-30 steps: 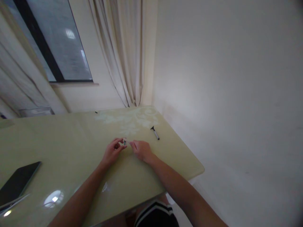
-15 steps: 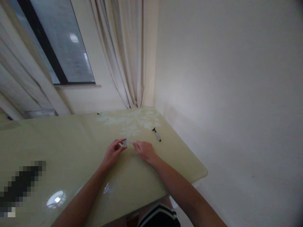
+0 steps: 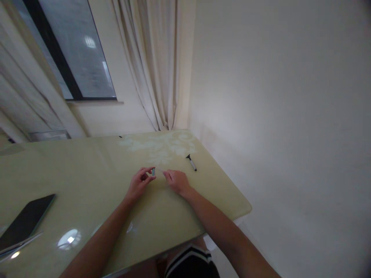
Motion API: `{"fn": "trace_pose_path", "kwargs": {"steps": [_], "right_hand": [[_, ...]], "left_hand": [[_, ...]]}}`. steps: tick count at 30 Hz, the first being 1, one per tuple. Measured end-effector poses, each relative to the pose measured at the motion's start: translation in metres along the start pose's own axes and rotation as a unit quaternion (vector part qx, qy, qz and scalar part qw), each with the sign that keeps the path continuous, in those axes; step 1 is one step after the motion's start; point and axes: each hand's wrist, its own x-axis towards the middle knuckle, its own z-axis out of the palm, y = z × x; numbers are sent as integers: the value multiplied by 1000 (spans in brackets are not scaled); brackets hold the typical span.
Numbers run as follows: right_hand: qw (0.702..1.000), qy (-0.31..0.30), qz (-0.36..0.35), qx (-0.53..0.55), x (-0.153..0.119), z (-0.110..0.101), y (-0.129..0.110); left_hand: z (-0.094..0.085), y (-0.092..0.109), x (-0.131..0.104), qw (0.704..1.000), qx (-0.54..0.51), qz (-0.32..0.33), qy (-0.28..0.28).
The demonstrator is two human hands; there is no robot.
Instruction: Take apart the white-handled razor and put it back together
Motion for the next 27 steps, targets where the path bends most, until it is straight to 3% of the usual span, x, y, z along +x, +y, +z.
{"fn": "trace_pose_path", "kwargs": {"steps": [10,13,23,27], "right_hand": [[1000,0,-23,-8,-1,0,-1],[1000,16,7,-14,-1,0,0],[999,7,-45,-28,-1,-1,1],[999,11,4,-30,0,-1,1]], "left_hand": [[2,-1,0,1000,3,7,-8],[3,-2,0,1000,-1,9,-5],[2,-2,1,1000,-4,8,-1],[2,0,1,1000,0,10,-4]]}}
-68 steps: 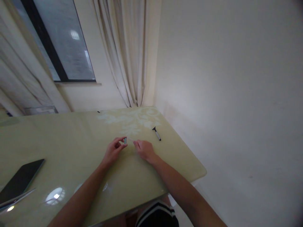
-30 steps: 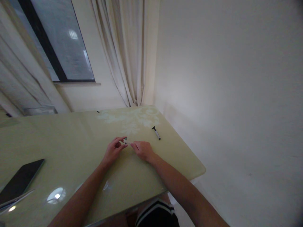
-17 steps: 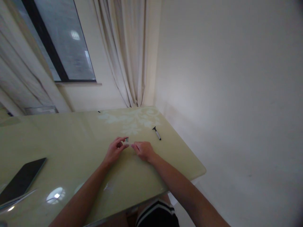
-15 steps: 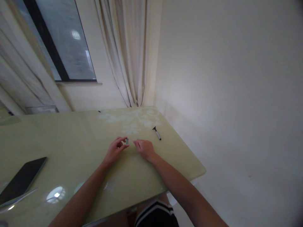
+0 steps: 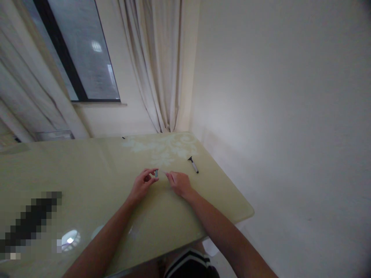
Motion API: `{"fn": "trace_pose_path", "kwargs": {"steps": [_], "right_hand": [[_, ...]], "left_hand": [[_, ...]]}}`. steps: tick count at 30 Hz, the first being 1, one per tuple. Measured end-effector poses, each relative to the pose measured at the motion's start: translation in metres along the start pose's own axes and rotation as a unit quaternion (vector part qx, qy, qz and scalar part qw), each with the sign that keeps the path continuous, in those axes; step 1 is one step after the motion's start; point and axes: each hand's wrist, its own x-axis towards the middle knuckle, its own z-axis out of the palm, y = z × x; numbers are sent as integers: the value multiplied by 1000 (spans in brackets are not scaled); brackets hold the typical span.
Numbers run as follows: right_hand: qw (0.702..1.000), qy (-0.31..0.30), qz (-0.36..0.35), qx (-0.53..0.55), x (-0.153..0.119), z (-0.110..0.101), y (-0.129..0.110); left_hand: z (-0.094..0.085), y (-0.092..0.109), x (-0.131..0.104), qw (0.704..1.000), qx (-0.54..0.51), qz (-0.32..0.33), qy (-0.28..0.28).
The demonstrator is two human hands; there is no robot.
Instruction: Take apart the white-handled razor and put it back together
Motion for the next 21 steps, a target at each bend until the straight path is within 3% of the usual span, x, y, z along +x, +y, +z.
{"fn": "trace_pose_path", "kwargs": {"steps": [4,8,18,21], "right_hand": [[999,-14,-36,6,1,3,1],[1000,7,1,3,1,2,1],[999,19,-43,-9,1,3,1],[1000,22,-15,-14,1,3,0]], "left_hand": [[-1,1,0,1000,3,-4,-3],[0,-2,0,1000,-3,-2,2],[1,-6,-1,1000,-5,5,2],[1,-4,-1,1000,4,6,0]]}}
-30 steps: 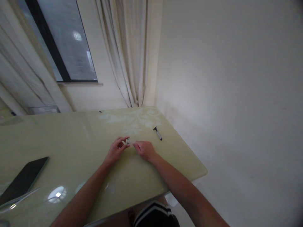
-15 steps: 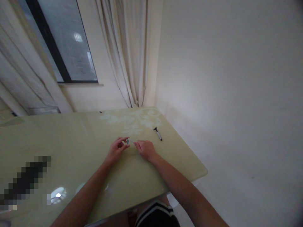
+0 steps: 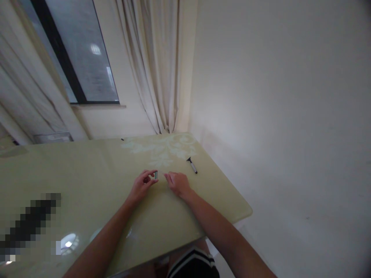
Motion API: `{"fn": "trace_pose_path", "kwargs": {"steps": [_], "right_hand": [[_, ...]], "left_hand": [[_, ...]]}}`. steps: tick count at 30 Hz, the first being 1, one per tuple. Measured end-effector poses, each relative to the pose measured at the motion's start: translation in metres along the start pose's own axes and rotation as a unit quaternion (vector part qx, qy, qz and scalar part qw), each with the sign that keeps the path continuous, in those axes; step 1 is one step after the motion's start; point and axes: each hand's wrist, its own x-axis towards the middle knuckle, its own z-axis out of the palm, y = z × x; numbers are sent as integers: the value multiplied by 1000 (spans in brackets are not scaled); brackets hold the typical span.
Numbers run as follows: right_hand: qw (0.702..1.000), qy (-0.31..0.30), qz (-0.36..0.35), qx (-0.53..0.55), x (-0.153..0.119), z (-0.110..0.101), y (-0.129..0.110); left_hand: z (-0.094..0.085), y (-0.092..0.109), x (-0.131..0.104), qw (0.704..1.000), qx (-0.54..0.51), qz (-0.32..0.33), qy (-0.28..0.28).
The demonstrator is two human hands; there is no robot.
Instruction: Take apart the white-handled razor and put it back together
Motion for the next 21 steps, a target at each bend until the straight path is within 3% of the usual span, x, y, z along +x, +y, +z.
{"fn": "trace_pose_path", "kwargs": {"steps": [5,10,12,14,17,21], "right_hand": [[999,-17,-26,22,2,5,0],[993,53,55,94,10,3,17],[982,98,84,135,14,-1,31],[965,147,137,170,18,-6,48],[939,182,210,202,23,-12,76],[932,166,229,225,23,-13,111]], "left_hand": [[-1,2,0,1000,9,-3,-4],[1,2,0,999,42,-30,-17],[6,5,2,995,72,-44,-47],[18,12,6,987,118,-45,-103],[49,25,20,963,201,-28,-178],[99,38,47,939,292,-76,-168]]}}
